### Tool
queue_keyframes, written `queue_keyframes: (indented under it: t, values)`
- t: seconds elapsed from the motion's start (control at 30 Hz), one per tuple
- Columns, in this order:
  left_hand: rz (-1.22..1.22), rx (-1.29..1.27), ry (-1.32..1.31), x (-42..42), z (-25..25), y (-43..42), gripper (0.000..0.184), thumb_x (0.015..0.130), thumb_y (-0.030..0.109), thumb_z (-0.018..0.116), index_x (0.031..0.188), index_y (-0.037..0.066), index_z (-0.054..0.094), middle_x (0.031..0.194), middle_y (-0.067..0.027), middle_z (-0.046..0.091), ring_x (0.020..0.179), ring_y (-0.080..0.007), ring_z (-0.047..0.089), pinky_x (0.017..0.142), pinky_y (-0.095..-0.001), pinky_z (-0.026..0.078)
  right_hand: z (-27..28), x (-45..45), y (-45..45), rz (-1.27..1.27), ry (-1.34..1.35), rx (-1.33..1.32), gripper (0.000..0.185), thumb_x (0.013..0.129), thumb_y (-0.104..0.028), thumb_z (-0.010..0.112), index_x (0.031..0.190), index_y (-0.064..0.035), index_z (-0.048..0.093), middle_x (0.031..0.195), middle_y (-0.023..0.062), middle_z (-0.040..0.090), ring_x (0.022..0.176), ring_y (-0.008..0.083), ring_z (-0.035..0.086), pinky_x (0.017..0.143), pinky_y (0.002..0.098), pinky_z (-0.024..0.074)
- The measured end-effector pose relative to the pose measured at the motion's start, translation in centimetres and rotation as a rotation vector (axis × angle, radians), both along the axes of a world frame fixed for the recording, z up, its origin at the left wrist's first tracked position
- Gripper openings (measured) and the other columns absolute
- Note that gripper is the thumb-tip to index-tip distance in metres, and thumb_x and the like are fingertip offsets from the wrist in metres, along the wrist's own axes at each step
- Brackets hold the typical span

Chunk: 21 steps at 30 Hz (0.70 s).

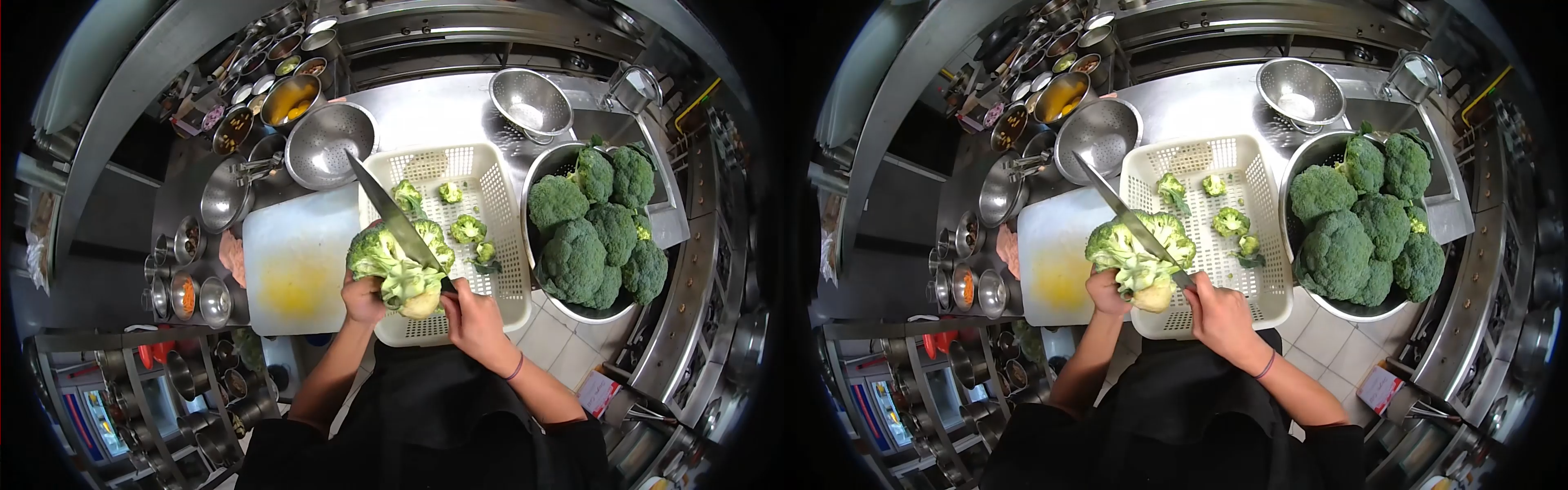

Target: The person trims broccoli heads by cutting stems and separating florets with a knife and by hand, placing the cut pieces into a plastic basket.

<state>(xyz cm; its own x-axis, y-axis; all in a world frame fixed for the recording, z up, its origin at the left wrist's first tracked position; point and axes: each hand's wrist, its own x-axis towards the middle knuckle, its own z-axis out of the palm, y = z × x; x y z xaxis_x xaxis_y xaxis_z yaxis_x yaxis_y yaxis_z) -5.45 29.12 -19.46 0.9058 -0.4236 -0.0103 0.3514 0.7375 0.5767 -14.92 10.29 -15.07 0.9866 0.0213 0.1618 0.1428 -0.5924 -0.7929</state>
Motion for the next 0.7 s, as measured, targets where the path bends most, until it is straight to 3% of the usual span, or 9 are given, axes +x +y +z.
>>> queue_keyframes:
  t: [0.03, 0.1, 0.2, 0.27, 0.33, 0.4, 0.47, 0.57, 0.7]
  values:
    - [0.139, 0.132, -0.096, -0.4, -0.2, -0.9, 0.075, 0.067, -0.011, 0.042, 0.142, -0.004, 0.038, 0.131, -0.0164, 0.055, 0.114, -0.0274, 0.058, 0.097, -0.0385, 0.048, -0.2, 0.0, 0.2, -0.056, -0.017, -0.057, 0.023, 0.086, 0.0, 0.061, 0.104, 0.0019, 0.046, 0.066, 0.0174, 0.064, 0.054, 0.0397, 0.06, 0.049, 0.0462, 0.0457]
    - [0.383, 0.2, 0.104, -1.4, 0.7, -2.8, 0.073, 0.065, -0.01, 0.041, 0.138, -0.004, 0.042, 0.129, -0.0168, 0.055, 0.116, -0.0277, 0.057, 0.098, -0.0378, 0.047, -0.4, 0.4, 0.9, -0.111, -0.033, -0.111, 0.024, 0.086, 0.001, 0.061, 0.104, 0.0017, 0.046, 0.066, 0.0174, 0.064, 0.055, 0.0399, 0.06, 0.05, 0.0469, 0.0457]
    - [0.536, 0.279, 0.046, -2.3, 0.5, -4.0, 0.065, 0.068, -0.006, 0.046, 0.132, -0.006, 0.044, 0.129, -0.0194, 0.054, 0.116, -0.0288, 0.057, 0.098, -0.0373, 0.048, -0.8, 1.2, 1.1, -0.239, -0.053, -0.095, 0.018, 0.089, -0.009, 0.061, 0.098, -0.0017, 0.047, 0.059, 0.0161, 0.059, 0.052, 0.0377, 0.06, 0.048, 0.0486, 0.0446]
    - [0.663, 0.719, -0.549, -2.5, 3.2, -4.7, 0.073, 0.06, 0.002, 0.047, 0.132, -0.006, 0.042, 0.128, -0.0185, 0.052, 0.119, -0.0286, 0.053, 0.105, -0.0372, 0.04, -1.5, 2.4, -0.7, -0.368, 0.07, -0.302, 0.016, 0.089, -0.009, 0.061, 0.096, -0.0032, 0.047, 0.057, 0.0182, 0.057, 0.052, 0.0392, 0.059, 0.048, 0.0501, 0.0437]
    - [0.574, 0.535, -0.642, -2.9, 4.6, -4.9, 0.071, 0.06, 0.0, 0.052, 0.13, -0.004, 0.045, 0.129, -0.0169, 0.05, 0.12, -0.0266, 0.05, 0.106, -0.0378, 0.038, -2.7, 2.1, -3.0, -0.408, 0.058, -0.224, 0.018, 0.09, -0.007, 0.059, 0.1, -0.0028, 0.045, 0.06, 0.0224, 0.058, 0.055, 0.0418, 0.059, 0.05, 0.0526, 0.0428]
    - [0.504, 0.457, -0.249, -3.2, 4.4, -4.6, 0.072, 0.06, -0.002, 0.052, 0.132, -0.003, 0.044, 0.129, -0.0157, 0.05, 0.119, -0.0264, 0.051, 0.106, -0.0383, 0.038, -2.8, 1.1, -4.4, -0.464, 0.117, -0.064, 0.02, 0.091, -0.005, 0.057, 0.106, -0.0004, 0.045, 0.064, 0.0241, 0.059, 0.057, 0.0432, 0.059, 0.051, 0.0521, 0.0439]
    - [0.131, 0.083, 0.179, -2.1, 2.0, -1.5, 0.072, 0.068, -0.005, 0.046, 0.14, 0.0, 0.038, 0.138, -0.0162, 0.048, 0.128, -0.0326, 0.048, 0.108, -0.044, 0.04, -0.3, 0.5, -5.3, -0.462, 0.1, 0.058, 0.023, 0.092, -0.004, 0.056, 0.112, 0.0015, 0.045, 0.067, 0.0224, 0.063, 0.057, 0.0386, 0.063, 0.052, 0.047, 0.0471]
    - [-0.093, -0.031, 0.339, -0.9, 1.5, 0.6, 0.067, 0.081, 0.009, 0.05, 0.144, 0.0, 0.033, 0.142, -0.0184, 0.047, 0.131, -0.0356, 0.045, 0.111, -0.0502, 0.037, 0.8, -0.7, -5.9, -0.471, 0.095, 0.201, 0.024, 0.094, -0.004, 0.054, 0.114, 0.005, 0.044, 0.067, 0.0157, 0.066, 0.055, 0.023, 0.065, 0.051, 0.0352, 0.0492]
    - [-0.066, -0.005, 0.278, -1.2, 0.6, 1.3, 0.067, 0.086, 0.009, 0.057, 0.147, 0.002, 0.029, 0.146, -0.0155, 0.042, 0.135, -0.033, 0.042, 0.111, -0.0498, 0.036, 2.9, -2.3, -5.3, -0.397, 0.22, 0.215, 0.033, 0.093, -0.003, 0.055, 0.122, 0.0062, 0.042, 0.069, 0.0169, 0.066, 0.055, 0.0257, 0.066, 0.053, 0.0334, 0.0495]
